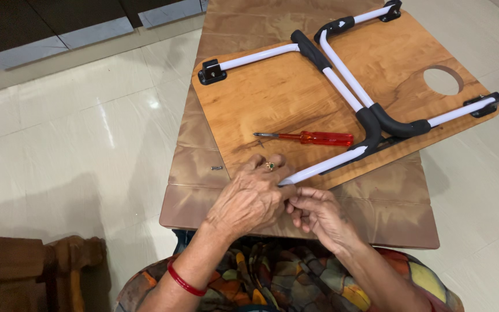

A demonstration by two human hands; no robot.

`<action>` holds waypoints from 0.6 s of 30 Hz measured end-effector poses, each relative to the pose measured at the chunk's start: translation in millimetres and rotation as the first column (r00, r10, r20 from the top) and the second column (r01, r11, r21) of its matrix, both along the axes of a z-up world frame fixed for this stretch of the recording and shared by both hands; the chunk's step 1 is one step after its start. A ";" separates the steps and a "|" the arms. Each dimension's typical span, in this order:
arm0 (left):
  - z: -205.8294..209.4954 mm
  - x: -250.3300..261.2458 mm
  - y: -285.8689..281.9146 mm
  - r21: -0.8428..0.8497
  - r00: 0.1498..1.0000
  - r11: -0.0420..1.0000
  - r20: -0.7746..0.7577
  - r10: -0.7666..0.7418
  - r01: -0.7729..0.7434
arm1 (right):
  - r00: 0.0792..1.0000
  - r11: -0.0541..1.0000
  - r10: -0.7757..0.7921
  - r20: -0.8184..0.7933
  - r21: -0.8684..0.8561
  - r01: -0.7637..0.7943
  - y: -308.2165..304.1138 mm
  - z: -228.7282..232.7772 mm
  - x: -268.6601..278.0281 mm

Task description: The person uses a red-handled screwdriver to tighten screws into the black plastic feet of a white metal frame laid on a wooden tabletop. The person repeatedly picks up screws, aligns them in the holes, and turns the screwdriver to secure the feet to the frame.

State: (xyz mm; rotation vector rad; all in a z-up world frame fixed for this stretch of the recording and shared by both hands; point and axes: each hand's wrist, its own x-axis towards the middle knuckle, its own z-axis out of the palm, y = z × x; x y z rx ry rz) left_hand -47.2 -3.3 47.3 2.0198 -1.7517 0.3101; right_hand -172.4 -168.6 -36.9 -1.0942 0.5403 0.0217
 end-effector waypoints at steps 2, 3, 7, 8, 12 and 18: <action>-2.1 0.5 -4.2 0.100 0.996 0.995 0.084 -0.016 0.008 | 1.000 1.000 -0.001 0.010 0.011 0.001 -0.2 -4.0 -1.0; -2.5 0.3 -7.2 0.147 0.992 0.989 0.126 -0.028 0.009 | 1.000 1.000 -0.002 0.016 0.014 0.002 -1.7 -5.4 -1.5; -0.4 -0.2 -19.8 0.295 0.922 0.955 0.360 -0.141 0.030 | 0.999 0.999 -0.024 0.022 0.025 0.023 -4.9 -14.3 -2.4; 0.5 -1.5 -22.3 0.333 0.883 0.943 0.438 -0.170 0.016 | 1.000 1.000 -0.019 0.016 0.010 0.019 -6.6 -17.1 -3.3; 1.8 -13.7 -34.0 0.417 0.853 0.909 0.467 -0.233 0.020 | 0.997 0.998 -0.070 -0.022 0.010 0.070 -10.2 -34.1 -4.1; 2.3 -40.1 -46.2 0.392 0.766 0.902 0.631 -0.122 -0.179 | 0.993 0.992 -0.117 0.025 0.048 0.115 -13.7 -50.5 -2.5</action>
